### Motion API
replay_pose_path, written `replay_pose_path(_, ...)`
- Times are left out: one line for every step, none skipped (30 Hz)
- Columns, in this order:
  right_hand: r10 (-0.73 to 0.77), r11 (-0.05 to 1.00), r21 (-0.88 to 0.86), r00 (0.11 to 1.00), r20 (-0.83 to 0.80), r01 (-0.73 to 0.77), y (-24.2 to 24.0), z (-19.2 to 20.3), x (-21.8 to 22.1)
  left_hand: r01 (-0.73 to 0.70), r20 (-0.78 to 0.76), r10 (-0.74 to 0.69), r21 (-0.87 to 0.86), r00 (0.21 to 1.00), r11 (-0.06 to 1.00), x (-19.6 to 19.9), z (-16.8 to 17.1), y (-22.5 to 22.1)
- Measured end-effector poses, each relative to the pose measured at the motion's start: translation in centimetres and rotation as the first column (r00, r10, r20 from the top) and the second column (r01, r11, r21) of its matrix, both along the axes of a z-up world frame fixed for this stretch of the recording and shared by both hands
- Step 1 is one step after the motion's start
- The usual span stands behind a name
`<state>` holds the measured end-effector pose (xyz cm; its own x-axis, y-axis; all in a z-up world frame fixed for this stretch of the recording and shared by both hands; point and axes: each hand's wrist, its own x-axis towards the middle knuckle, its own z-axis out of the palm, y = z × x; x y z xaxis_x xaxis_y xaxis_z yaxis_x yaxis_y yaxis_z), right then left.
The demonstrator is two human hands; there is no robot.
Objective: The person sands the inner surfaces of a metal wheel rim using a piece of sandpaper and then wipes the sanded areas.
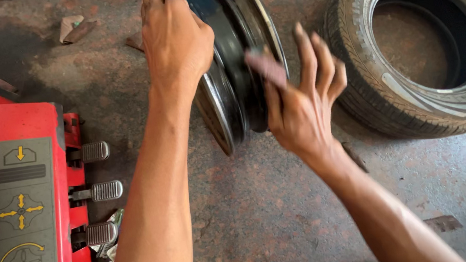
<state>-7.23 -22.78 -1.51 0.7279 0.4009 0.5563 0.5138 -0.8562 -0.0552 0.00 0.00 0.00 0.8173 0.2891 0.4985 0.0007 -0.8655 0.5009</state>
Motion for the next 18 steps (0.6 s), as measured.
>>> replay_pose_path(0.008,1.000,0.007,1.000,0.004,-0.008,0.9,0.9,2.3,0.015,-0.011,-0.015,-0.022,1.000,1.000,-0.3,0.6,-0.1)
replay_pose_path(0.016,1.000,0.015,1.000,0.007,-0.016,1.6,1.7,3.9,0.030,-0.021,-0.030,-0.044,0.999,0.999,-0.6,1.2,-0.1)
replay_pose_path(0.025,0.999,0.024,1.000,0.005,-0.025,2.1,2.1,4.0,0.043,-0.038,-0.045,-0.065,0.998,0.997,-1.1,1.5,-0.2)
replay_pose_path(0.030,0.999,0.038,0.999,-0.011,-0.029,2.3,2.3,3.3,0.040,-0.042,-0.043,-0.069,0.998,0.997,-1.6,1.8,-0.4)
replay_pose_path(0.034,0.998,0.055,0.999,-0.015,-0.033,2.4,2.5,2.7,0.039,-0.035,-0.042,-0.069,0.999,0.997,-1.5,2.2,-0.3)
replay_pose_path(0.039,0.997,0.072,0.999,-0.018,-0.038,2.4,2.6,2.0,0.038,-0.028,-0.040,-0.070,0.999,0.997,-1.2,2.6,-0.2)
replay_pose_path(0.032,0.996,0.086,0.999,-0.035,-0.029,2.1,2.5,0.6,0.040,0.010,-0.040,-0.052,0.999,0.998,-1.1,2.6,-0.1)
replay_pose_path(0.026,0.995,0.099,0.998,-0.051,-0.021,1.6,2.3,-1.1,0.042,0.048,-0.040,-0.035,0.998,0.999,-1.0,2.5,-0.1)
replay_pose_path(0.023,0.994,0.108,0.997,-0.073,-0.015,1.3,2.2,-2.0,0.039,0.082,-0.037,-0.022,0.996,0.999,-1.1,2.2,-0.1)
replay_pose_path(0.037,0.994,0.104,0.997,-0.069,-0.030,1.3,2.3,-1.5,0.039,0.081,-0.036,-0.036,0.996,0.999,-1.4,1.9,-0.2)
replay_pose_path(0.043,0.994,0.107,0.998,-0.054,-0.037,1.7,2.7,0.3,0.049,0.091,-0.045,-0.042,0.995,0.998,-1.2,1.9,-0.2)
replay_pose_path(0.049,0.993,0.109,0.998,-0.038,-0.044,2.1,3.1,1.9,0.059,0.102,-0.054,-0.048,0.993,0.997,-1.0,2.1,-0.2)
replay_pose_path(0.039,0.995,0.093,0.998,-0.041,-0.035,2.6,3.1,2.5,0.046,0.015,-0.045,-0.095,0.999,0.994,-1.2,2.1,-0.2)
replay_pose_path(0.030,0.997,0.077,0.999,-0.042,-0.026,3.0,3.2,3.0,0.030,-0.072,-0.040,-0.141,0.997,0.990,-1.3,2.1,-0.2)
replay_pose_path(0.018,0.998,0.063,0.999,-0.027,-0.017,3.4,3.4,3.7,0.014,-0.143,-0.040,-0.180,0.989,0.984,-0.8,2.5,0.1)
replay_pose_path(0.023,0.997,0.079,0.999,-0.028,-0.021,2.9,3.2,2.4,0.027,-0.072,-0.036,-0.127,0.997,0.992,-0.4,2.7,0.1)
replay_pose_path(0.034,0.995,0.094,0.999,-0.035,-0.031,1.8,2.9,-0.4,0.029,-0.007,-0.030,-0.075,1.000,0.997,-0.4,2.5,-0.1)
replay_pose_path(0.046,0.993,0.110,0.998,-0.042,-0.041,1.3,2.7,-1.9,0.028,0.057,-0.027,-0.021,0.998,0.999,-0.4,2.4,-0.1)
